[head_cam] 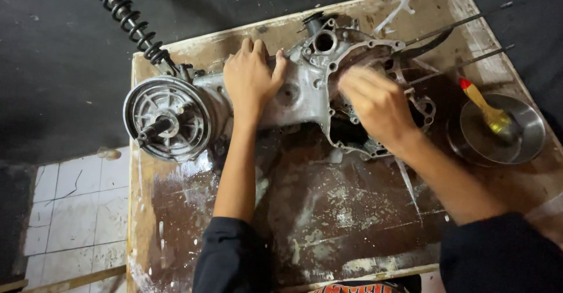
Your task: Cleaning a motorcycle engine casing using a brush, sandpaper, and cleaning fluid.
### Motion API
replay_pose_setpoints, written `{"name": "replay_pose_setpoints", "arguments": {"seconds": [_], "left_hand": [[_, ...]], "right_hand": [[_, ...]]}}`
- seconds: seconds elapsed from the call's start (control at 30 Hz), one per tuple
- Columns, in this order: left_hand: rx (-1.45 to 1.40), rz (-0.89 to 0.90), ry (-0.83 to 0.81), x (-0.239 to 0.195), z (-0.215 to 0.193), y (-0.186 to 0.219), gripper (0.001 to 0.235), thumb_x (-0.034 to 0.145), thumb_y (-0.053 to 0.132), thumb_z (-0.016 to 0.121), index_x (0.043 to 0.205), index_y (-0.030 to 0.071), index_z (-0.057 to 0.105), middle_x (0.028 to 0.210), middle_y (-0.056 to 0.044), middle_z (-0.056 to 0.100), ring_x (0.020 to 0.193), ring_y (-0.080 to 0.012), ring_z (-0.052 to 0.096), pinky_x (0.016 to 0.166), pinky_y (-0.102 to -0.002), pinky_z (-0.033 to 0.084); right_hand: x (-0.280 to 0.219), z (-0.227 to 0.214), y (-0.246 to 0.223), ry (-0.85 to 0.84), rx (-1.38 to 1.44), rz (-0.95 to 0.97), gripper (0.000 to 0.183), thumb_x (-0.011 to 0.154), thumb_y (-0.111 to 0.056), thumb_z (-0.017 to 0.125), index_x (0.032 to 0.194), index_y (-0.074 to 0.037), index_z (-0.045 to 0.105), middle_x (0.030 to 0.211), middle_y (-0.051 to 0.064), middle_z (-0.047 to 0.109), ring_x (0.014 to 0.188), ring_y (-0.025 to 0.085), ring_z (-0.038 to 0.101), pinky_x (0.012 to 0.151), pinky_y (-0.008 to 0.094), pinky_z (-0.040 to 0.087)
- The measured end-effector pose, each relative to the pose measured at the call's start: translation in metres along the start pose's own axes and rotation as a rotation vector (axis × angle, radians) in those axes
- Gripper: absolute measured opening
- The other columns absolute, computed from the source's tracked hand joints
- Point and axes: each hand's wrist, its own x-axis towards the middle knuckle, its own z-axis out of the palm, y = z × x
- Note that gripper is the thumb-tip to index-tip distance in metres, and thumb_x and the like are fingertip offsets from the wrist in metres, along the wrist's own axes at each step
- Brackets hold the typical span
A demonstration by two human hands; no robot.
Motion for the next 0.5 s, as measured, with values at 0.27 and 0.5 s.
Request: {"name": "replay_pose_setpoints", "arguments": {"seconds": [0.27, 0.5], "left_hand": [[0.035, 0.01, 0.007, -0.003, 0.003, -0.002, 0.047, 0.094, 0.046, 0.059, 0.094, -0.001, 0.067, 0.099, -0.023, 0.067, 0.079, -0.0387, 0.068, 0.074, -0.047, 0.052], [0.007, 0.025, 0.064, -0.004, 0.004, -0.004, 0.046, 0.094, 0.045, 0.061, 0.095, 0.0, 0.067, 0.1, -0.023, 0.067, 0.08, -0.0394, 0.067, 0.075, -0.047, 0.051]], "right_hand": [[0.007, -0.006, 0.018, 0.014, 0.091, -0.289, 0.006, 0.098, 0.006, 0.077, 0.099, 0.0, 0.078, 0.109, 0.018, 0.077, 0.104, 0.027, 0.076, 0.095, 0.033, 0.065], [0.009, -0.001, 0.023, -0.028, 0.06, -0.14, 0.004, 0.098, 0.004, 0.079, 0.095, 0.001, 0.077, 0.087, 0.011, 0.069, 0.083, 0.022, 0.066, 0.069, 0.029, 0.057]]}}
